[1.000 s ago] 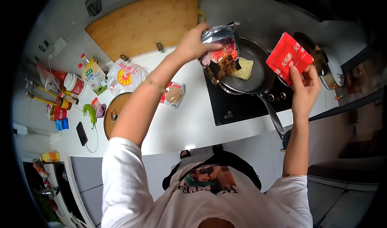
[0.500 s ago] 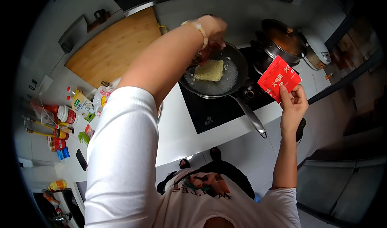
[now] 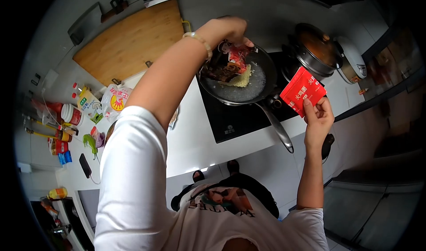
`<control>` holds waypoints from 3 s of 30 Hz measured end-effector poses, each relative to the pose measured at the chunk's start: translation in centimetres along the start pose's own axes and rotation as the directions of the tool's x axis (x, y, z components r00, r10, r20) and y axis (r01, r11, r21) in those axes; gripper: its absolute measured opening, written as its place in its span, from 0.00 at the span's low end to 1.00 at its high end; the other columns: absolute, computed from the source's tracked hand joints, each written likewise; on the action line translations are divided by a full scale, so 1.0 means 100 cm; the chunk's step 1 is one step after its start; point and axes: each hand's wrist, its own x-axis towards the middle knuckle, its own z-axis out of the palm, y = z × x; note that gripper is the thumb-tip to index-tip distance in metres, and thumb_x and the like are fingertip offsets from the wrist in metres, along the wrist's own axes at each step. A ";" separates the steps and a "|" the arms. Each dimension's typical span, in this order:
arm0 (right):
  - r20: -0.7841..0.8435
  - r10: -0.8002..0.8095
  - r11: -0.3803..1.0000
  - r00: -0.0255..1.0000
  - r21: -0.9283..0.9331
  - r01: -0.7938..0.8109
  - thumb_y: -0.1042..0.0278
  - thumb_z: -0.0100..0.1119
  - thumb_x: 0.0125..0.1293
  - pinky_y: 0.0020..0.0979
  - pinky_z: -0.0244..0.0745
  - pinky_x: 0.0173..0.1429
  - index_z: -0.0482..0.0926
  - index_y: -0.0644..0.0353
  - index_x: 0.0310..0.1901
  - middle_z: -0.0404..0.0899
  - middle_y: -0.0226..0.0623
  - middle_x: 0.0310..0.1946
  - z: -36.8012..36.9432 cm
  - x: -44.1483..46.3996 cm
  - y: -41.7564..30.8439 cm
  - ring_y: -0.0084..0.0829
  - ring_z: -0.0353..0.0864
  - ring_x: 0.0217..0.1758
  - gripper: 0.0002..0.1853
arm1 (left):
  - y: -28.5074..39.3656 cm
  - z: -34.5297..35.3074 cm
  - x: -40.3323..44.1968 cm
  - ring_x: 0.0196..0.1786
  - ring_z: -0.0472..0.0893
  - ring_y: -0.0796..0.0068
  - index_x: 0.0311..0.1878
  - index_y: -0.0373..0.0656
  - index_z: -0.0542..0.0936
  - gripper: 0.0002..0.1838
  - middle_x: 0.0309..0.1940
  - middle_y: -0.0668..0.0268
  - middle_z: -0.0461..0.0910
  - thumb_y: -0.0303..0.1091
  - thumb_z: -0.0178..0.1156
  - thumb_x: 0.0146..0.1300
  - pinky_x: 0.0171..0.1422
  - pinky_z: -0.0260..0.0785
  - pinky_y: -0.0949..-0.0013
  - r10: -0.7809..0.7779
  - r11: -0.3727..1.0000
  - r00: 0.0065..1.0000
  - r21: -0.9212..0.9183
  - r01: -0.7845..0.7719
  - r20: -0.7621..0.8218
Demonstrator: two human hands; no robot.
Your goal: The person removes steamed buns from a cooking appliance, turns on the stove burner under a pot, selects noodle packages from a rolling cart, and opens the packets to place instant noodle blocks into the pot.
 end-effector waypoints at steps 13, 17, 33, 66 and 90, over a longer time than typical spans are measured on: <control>0.550 0.387 0.922 0.740 -0.209 -0.326 0.84 0.59 0.54 0.16 0.58 0.25 0.71 0.62 0.30 0.72 0.22 0.20 0.105 -0.082 0.097 0.08 0.64 0.22 0.07 | -0.143 0.111 -0.229 0.28 0.79 0.75 0.41 0.34 0.79 0.30 0.26 0.60 0.80 0.54 0.66 0.49 0.30 0.71 0.72 -0.817 0.254 0.567 -0.947 0.195 -0.102; 0.575 0.540 0.841 0.614 -0.376 -0.389 0.85 0.60 0.51 0.20 0.65 0.28 0.71 0.61 0.32 0.73 0.26 0.18 0.142 -0.109 0.167 0.15 0.69 0.22 0.10 | -0.168 0.204 -0.263 0.27 0.78 0.76 0.43 0.33 0.76 0.28 0.30 0.61 0.79 0.50 0.67 0.50 0.30 0.71 0.72 -0.945 -0.057 0.316 -0.993 0.107 0.089; 0.488 0.420 0.467 0.765 -0.839 0.279 0.69 0.65 0.48 0.41 0.67 0.54 0.71 0.55 0.49 0.71 0.43 0.45 0.215 -0.126 0.210 0.45 0.68 0.53 0.24 | -0.157 0.240 -0.273 0.33 0.79 0.68 0.52 0.42 0.64 0.25 0.35 0.61 0.75 0.28 0.65 0.53 0.26 0.76 0.63 -0.876 -0.432 0.363 -0.851 -0.298 0.317; 0.662 0.702 0.135 0.263 0.239 -0.962 0.77 0.53 0.62 0.40 0.62 0.65 0.64 0.57 0.59 0.71 0.36 0.56 0.182 -0.151 0.130 0.34 0.70 0.59 0.23 | 0.007 0.274 -0.348 0.40 0.79 0.73 0.43 0.34 0.76 0.27 0.39 0.57 0.79 0.54 0.58 0.59 0.46 0.72 0.70 -0.459 -0.763 0.580 -0.633 0.130 0.673; 0.830 -0.128 0.943 0.543 -0.068 0.327 0.69 0.60 0.55 0.32 0.51 0.52 0.74 0.58 0.33 0.71 0.32 0.33 0.246 -0.124 -0.031 0.30 0.68 0.40 0.06 | 0.039 0.114 -0.414 0.32 0.76 0.87 0.36 0.33 0.75 0.04 0.30 0.65 0.79 0.22 0.59 0.58 0.36 0.69 0.83 -0.885 -0.104 0.454 -0.904 -0.415 -0.107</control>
